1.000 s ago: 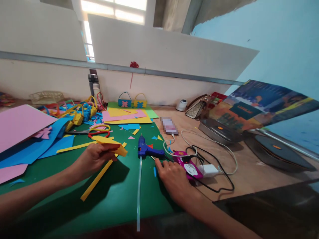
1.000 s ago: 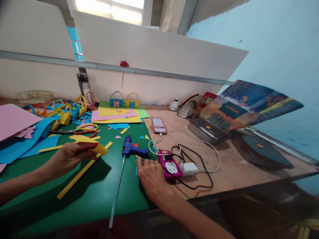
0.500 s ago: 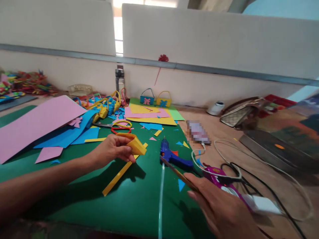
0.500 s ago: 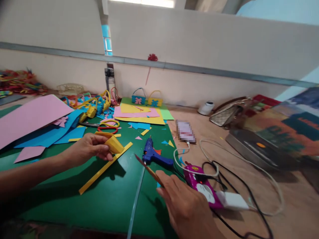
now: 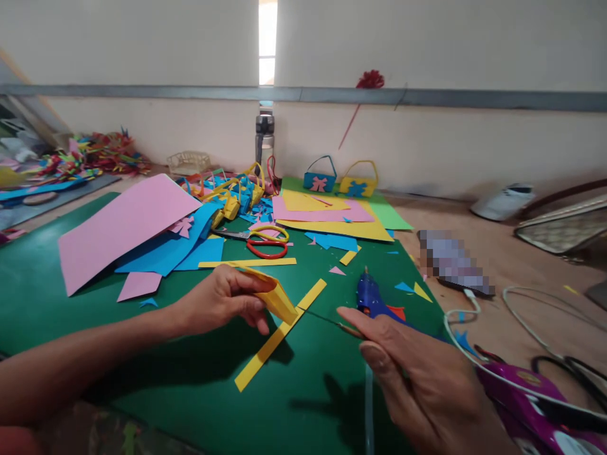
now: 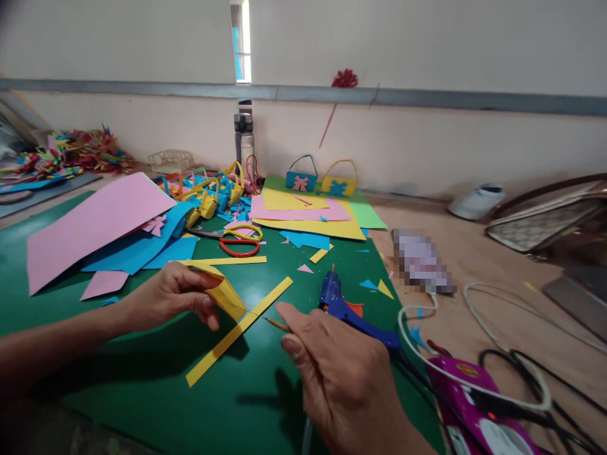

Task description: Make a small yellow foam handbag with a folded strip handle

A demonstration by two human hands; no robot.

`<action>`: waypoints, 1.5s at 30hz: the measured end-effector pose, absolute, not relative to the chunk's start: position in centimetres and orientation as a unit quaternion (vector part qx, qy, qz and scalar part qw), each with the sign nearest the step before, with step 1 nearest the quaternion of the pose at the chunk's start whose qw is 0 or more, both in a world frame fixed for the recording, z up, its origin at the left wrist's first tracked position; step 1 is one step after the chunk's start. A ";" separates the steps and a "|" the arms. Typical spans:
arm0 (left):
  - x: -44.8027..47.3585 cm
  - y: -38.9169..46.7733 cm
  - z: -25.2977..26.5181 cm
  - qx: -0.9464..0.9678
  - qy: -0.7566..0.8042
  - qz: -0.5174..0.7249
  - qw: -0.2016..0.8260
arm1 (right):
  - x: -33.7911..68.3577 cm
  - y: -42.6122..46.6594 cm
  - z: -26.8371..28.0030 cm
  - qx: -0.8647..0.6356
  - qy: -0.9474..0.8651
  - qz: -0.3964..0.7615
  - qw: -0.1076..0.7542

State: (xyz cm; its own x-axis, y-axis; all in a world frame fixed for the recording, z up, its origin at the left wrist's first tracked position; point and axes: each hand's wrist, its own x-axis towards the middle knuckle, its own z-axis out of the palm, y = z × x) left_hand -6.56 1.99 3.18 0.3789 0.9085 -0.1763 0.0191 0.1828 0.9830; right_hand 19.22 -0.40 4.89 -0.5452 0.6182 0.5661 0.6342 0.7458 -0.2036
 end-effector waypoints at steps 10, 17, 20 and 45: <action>-6.1 1.7 3.0 0.534 0.436 0.342 0.639 | 18.6 0.0 3.4 -0.324 -0.878 -0.038 0.350; -5.3 1.2 3.7 0.527 0.440 0.325 0.651 | 19.1 -0.7 3.0 -0.307 -0.887 -0.095 0.333; -5.0 0.9 4.2 0.526 0.445 0.315 0.653 | 19.1 -0.8 3.2 -0.309 -0.889 -0.108 0.321; -5.0 0.2 4.7 0.583 0.460 0.251 0.621 | 19.4 -1.2 3.8 -0.320 -0.893 -0.159 0.275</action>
State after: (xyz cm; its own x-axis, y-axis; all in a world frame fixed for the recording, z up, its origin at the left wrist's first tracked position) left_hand -4.97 0.24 4.75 0.4511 0.8478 -0.2789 0.2248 0.1945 0.9548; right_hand 19.44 -1.20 3.80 -0.6434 0.4845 0.5927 0.6590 0.7445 0.1067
